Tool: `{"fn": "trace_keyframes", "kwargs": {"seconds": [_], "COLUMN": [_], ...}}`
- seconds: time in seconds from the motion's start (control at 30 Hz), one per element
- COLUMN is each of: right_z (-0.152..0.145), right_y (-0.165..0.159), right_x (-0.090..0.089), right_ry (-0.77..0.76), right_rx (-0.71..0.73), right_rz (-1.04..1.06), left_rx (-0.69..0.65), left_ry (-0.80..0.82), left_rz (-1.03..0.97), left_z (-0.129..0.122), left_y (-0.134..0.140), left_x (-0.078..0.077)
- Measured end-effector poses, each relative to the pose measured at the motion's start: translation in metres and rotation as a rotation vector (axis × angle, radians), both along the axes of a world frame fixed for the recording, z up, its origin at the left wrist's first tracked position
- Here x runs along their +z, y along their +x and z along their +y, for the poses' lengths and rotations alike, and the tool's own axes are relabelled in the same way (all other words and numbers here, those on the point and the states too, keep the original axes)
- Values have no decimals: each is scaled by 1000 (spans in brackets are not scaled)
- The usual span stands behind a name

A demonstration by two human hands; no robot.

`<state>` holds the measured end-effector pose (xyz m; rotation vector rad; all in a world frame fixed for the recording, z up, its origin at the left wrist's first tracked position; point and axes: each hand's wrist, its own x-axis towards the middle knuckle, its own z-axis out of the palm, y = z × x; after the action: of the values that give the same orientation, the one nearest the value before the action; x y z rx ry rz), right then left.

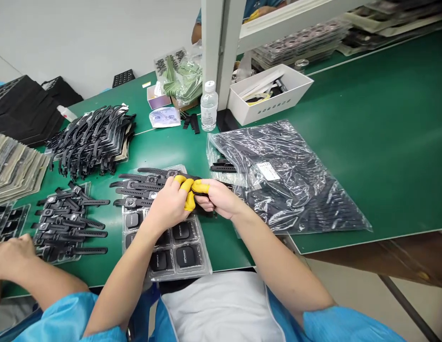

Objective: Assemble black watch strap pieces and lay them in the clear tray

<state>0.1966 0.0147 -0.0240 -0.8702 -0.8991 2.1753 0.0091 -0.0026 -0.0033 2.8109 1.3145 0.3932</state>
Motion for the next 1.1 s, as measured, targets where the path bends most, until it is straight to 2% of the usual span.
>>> {"fn": "trace_keyframes", "kwargs": {"seconds": [0.23, 0.37, 0.7, 0.9, 1.1], "right_z": [-1, -1, 7, 4, 4], "right_y": [-3, 0, 6, 3, 3], "right_x": [5, 9, 4, 6, 5], "right_ry": [157, 91, -53, 13, 26], "right_rx": [-67, -73, 57, -18, 7], "right_rz": [72, 171, 293, 148, 101], "left_rx": [-34, -29, -2, 21, 3], "left_ry": [-40, -74, -23, 14, 64], "left_rz": [-390, -487, -426, -284, -182], "left_z": [1, -1, 1, 2, 3], "left_y": [-2, 2, 8, 4, -1], "left_x": [1, 3, 5, 1, -3]}}
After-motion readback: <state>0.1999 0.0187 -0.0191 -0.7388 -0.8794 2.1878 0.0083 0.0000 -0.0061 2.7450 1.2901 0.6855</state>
